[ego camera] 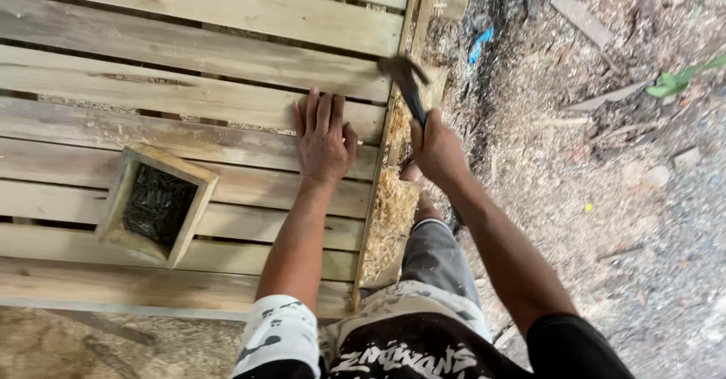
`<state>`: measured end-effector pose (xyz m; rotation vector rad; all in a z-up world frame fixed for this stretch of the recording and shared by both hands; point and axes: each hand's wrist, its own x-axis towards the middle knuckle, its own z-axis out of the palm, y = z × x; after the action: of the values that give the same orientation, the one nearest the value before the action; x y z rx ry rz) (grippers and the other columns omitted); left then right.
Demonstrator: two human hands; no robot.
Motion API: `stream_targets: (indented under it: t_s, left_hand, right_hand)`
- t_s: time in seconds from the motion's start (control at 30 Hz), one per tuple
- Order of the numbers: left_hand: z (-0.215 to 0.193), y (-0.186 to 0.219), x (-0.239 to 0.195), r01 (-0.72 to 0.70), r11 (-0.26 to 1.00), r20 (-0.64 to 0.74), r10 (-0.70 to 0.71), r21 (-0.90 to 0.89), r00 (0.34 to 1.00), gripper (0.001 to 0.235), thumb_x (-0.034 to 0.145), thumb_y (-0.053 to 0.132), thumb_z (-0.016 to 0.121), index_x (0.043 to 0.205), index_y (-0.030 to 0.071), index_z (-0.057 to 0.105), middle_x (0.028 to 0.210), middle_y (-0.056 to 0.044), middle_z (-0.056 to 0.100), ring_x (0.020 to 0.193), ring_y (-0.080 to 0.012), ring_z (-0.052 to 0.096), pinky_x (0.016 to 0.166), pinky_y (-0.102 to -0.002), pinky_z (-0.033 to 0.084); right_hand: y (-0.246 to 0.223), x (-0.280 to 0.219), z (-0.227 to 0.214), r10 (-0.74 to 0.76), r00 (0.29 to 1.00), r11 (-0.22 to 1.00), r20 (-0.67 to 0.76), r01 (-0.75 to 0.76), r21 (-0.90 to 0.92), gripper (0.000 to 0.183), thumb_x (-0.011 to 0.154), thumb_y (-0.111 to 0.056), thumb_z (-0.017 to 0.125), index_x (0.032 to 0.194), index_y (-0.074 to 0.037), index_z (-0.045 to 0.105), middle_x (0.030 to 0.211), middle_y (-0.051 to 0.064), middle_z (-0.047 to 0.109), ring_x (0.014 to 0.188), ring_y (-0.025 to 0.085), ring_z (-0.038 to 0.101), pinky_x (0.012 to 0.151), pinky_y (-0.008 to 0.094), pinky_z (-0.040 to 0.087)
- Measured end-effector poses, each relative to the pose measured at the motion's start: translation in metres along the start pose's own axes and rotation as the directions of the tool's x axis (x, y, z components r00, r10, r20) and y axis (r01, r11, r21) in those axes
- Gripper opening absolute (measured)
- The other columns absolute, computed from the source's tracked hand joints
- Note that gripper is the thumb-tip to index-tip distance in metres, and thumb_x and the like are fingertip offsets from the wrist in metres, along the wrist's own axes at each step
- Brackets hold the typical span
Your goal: The person uses a hammer to drive nails into wooden planks, securing them to a larger wooden structure. They repeatedly pick up nails from a small wooden box and hammer them into the wood, working systematically along the planks.
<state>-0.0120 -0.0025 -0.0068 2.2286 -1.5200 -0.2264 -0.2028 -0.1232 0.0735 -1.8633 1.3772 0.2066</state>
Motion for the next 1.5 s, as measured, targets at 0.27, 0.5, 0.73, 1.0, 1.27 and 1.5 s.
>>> stream_targets:
  t_s: [0.27,0.5,0.73,1.0,1.27,1.5]
  left_hand:
    - [0.0,-0.002,-0.004,0.006,1.0,0.002,-0.006,0.014,1.0,0.054,0.102,0.029,0.049,0.15,0.005,0.05,0.152,-0.017,0.044,0.152,-0.0382,0.031,0.128,-0.063,0.013]
    - [0.006,-0.006,-0.01,-0.032,0.998,0.002,0.032,0.051,0.999,0.053,0.103,0.028,0.049,0.149,0.002,0.05,0.153,-0.021,0.044,0.152,-0.0385,0.032,0.128,-0.059,0.015]
    - [0.002,-0.001,-0.001,0.008,0.999,0.018,-0.009,0.042,1.0,0.059,0.102,0.028,0.045,0.157,0.009,0.042,0.16,-0.015,0.039,0.155,-0.0323,0.03,0.131,-0.059,0.009]
    - [0.001,0.009,0.055,-0.017,0.989,0.182,-0.01,0.144,0.983,0.073,0.106,0.053,0.034,0.163,0.009,0.024,0.17,-0.014,0.018,0.156,-0.0345,0.016,0.125,-0.057,0.005]
    - [0.01,0.006,0.097,0.0,0.998,0.066,-0.004,0.057,0.998,0.064,0.11,0.039,0.036,0.164,0.008,0.027,0.171,-0.014,0.027,0.161,-0.0301,0.02,0.132,-0.056,0.007]
    - [0.013,0.005,0.097,0.009,0.995,0.165,-0.025,0.098,0.986,0.071,0.103,0.042,0.038,0.164,0.008,0.023,0.171,-0.014,0.022,0.158,-0.0293,0.017,0.127,-0.056,0.006]
  right_hand:
    - [0.007,-0.013,0.006,-0.21,0.971,0.978,-0.114,0.209,-0.022,0.031,0.109,-0.026,0.042,0.119,0.004,0.044,0.07,0.015,0.063,0.046,0.018,0.055,0.036,0.032,0.046]
    - [0.019,0.004,-0.002,-0.148,0.978,0.972,-0.147,0.171,0.162,0.024,0.111,-0.026,0.038,0.109,-0.004,0.045,0.066,0.008,0.057,0.043,0.015,0.05,0.032,0.031,0.044]
    - [0.038,-0.016,-0.027,-0.292,0.906,0.915,-0.306,0.358,0.187,0.021,0.111,-0.023,0.045,0.109,-0.002,0.048,0.065,0.007,0.057,0.049,0.016,0.056,0.042,0.04,0.046]
    - [0.033,-0.019,-0.041,-0.495,0.755,0.84,-0.429,0.543,-0.013,0.028,0.11,-0.02,0.047,0.121,0.006,0.045,0.068,0.008,0.059,0.054,0.022,0.059,0.047,0.04,0.049]
    - [-0.007,0.031,-0.026,-0.203,0.964,0.971,-0.173,0.22,0.088,0.026,0.108,-0.023,0.041,0.116,0.001,0.046,0.069,0.013,0.059,0.048,0.022,0.055,0.039,0.039,0.046]
    - [0.007,0.053,-0.016,-0.412,0.811,0.85,-0.416,0.506,0.145,0.029,0.113,-0.029,0.044,0.112,0.001,0.045,0.067,0.011,0.06,0.045,0.018,0.054,0.035,0.03,0.045]
